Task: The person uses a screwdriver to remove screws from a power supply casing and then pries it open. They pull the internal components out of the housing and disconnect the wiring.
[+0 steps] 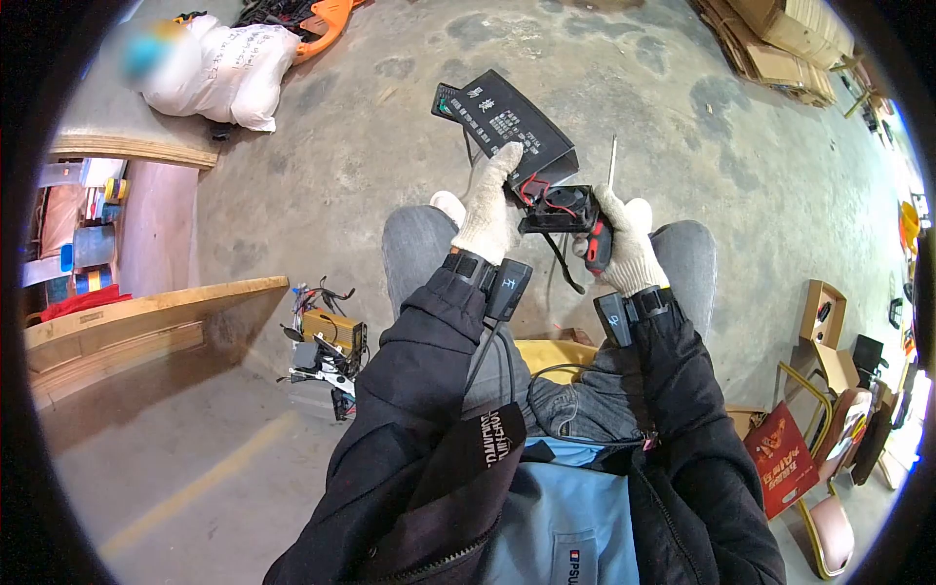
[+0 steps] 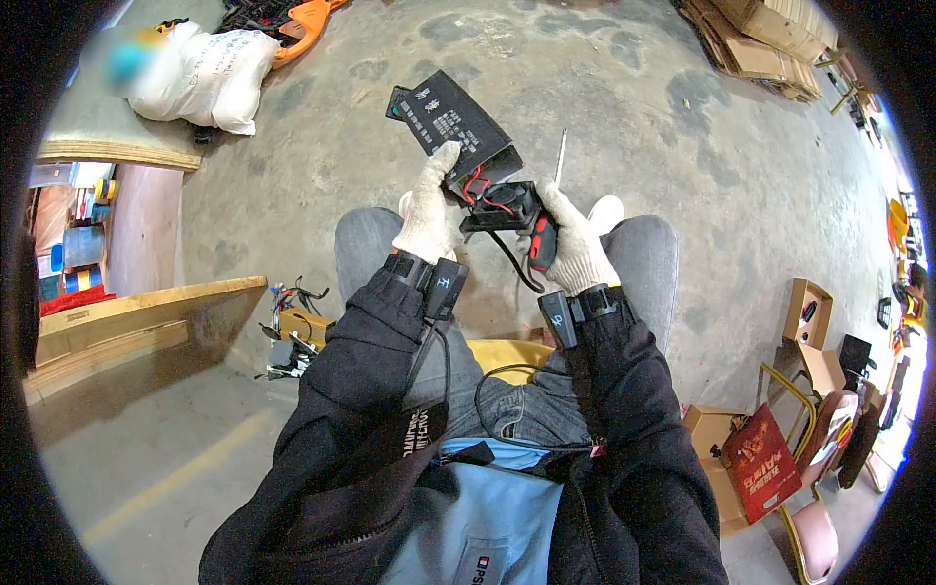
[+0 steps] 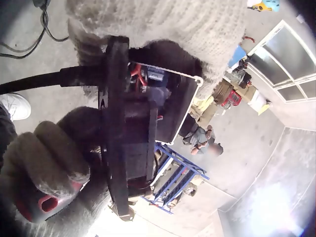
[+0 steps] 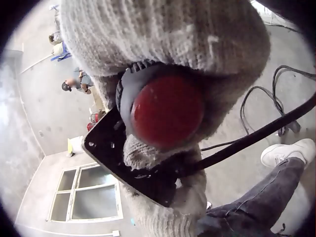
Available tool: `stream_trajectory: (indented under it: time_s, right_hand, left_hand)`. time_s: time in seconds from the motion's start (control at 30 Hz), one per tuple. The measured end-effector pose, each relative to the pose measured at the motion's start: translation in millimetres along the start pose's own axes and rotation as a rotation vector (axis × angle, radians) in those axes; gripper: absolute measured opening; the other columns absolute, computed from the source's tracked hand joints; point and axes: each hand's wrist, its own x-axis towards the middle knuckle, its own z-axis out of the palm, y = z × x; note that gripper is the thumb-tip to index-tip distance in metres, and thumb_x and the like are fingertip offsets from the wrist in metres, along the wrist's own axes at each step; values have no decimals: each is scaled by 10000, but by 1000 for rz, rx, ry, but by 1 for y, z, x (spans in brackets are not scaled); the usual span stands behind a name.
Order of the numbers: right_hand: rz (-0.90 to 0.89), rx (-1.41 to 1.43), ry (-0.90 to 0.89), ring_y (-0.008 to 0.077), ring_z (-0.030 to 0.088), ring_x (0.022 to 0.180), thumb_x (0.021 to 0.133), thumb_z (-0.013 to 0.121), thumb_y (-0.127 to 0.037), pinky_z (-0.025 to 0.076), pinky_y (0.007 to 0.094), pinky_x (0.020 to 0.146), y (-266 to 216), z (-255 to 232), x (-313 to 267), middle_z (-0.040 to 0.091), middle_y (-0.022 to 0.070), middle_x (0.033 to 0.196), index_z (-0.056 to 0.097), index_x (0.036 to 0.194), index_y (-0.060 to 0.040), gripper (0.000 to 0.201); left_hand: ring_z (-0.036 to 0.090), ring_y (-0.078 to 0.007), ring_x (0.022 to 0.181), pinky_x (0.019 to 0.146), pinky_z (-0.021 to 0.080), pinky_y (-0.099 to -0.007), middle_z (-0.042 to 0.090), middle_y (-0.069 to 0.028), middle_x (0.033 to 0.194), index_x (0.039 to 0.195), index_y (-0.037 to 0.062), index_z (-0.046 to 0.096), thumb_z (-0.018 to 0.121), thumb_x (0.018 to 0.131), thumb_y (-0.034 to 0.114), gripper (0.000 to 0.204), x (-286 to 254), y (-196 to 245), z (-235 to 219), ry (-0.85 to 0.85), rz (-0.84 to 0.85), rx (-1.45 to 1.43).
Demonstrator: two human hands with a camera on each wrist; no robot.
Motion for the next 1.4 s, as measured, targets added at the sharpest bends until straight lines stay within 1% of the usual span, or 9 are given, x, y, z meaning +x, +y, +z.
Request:
stream_trajectory:
  time_s: [0.1, 0.37, 0.43, 0.5, 0.57, 0.7, 0.73, 1.0, 1.4]
  right_hand:
    - [46, 169, 20, 155, 654, 589, 1000, 735, -335, 515, 311, 431, -4, 13, -8, 706, 64, 831, 646, 1021, -42, 307]
    - [93, 88, -21, 179, 659, 608, 1016, 690, -439, 486, 302, 409, 7, -3, 0, 715, 76, 822, 648, 1031, -100, 342]
    - [199, 175, -68, 188, 649, 566, 1036, 623, -517, 540, 310, 421, 4, 0, -3, 723, 82, 843, 646, 1098, -76, 445]
    - [199, 152, -90, 180, 675, 585, 1034, 606, -556, 539, 296, 427, 3, 2, -3, 736, 72, 837, 661, 1075, -91, 470]
    - [87, 122, 67, 178, 661, 570, 971, 692, -578, 463, 300, 397, 6, 4, -2, 718, 40, 793, 647, 1026, -127, 457]
    - [170, 175, 81, 167, 680, 561, 976, 715, -519, 491, 291, 401, 13, 5, 4, 747, 43, 810, 652, 961, -129, 396]
    - [170, 166, 73, 168, 708, 626, 1016, 683, -469, 549, 292, 449, 13, 5, 4, 755, 93, 910, 637, 1083, -85, 393]
    - [196, 138, -30, 165, 665, 554, 1013, 654, -525, 537, 290, 383, 12, 16, -6, 711, 97, 868, 570, 1227, -92, 490]
    - [384, 105, -170, 169, 505, 454, 969, 540, -751, 431, 273, 376, 19, -5, 0, 669, 205, 895, 619, 1279, -35, 783]
  left_hand:
    - [731, -252, 970, 895, 604, -420, 744, -124, 1116, 1183, 13, 703, 848, 874, 255, 419, 5, -3, -2, -5, 36, 44]
    - [723, -194, 974, 871, 600, -371, 740, -59, 1130, 1231, 100, 685, 767, 945, 363, 397, 4, -4, -4, 2, -62, 159]
    - [725, -199, 979, 877, 599, -371, 742, -56, 1149, 1256, 106, 681, 768, 941, 388, 432, 11, -8, -10, -144, -101, 65]
    - [686, -238, 1111, 994, 561, -412, 709, -73, 1235, 1290, 95, 643, 754, 958, 306, 408, 15, -9, -15, -141, -158, 28]
    - [690, -238, 1102, 992, 563, -417, 710, -67, 1226, 1291, 105, 645, 746, 964, 324, 406, 15, -12, -14, -162, -112, 71]
    - [704, -189, 1043, 960, 561, -363, 727, -44, 1200, 1277, 99, 675, 760, 952, 381, 439, 15, -10, -16, -157, -145, 83]
    - [704, -189, 1043, 960, 561, -363, 727, -44, 1200, 1277, 99, 675, 760, 952, 381, 439, 14, -9, -16, -159, -151, 80]
    - [712, -212, 1060, 977, 564, -382, 724, -88, 1219, 1354, 71, 635, 742, 959, 404, 528, 14, -11, -18, -204, -157, 169]
    - [716, -225, 1084, 973, 581, -391, 725, -92, 1229, 1347, 85, 641, 718, 977, 419, 504, 7, -3, -11, -127, -123, 201]
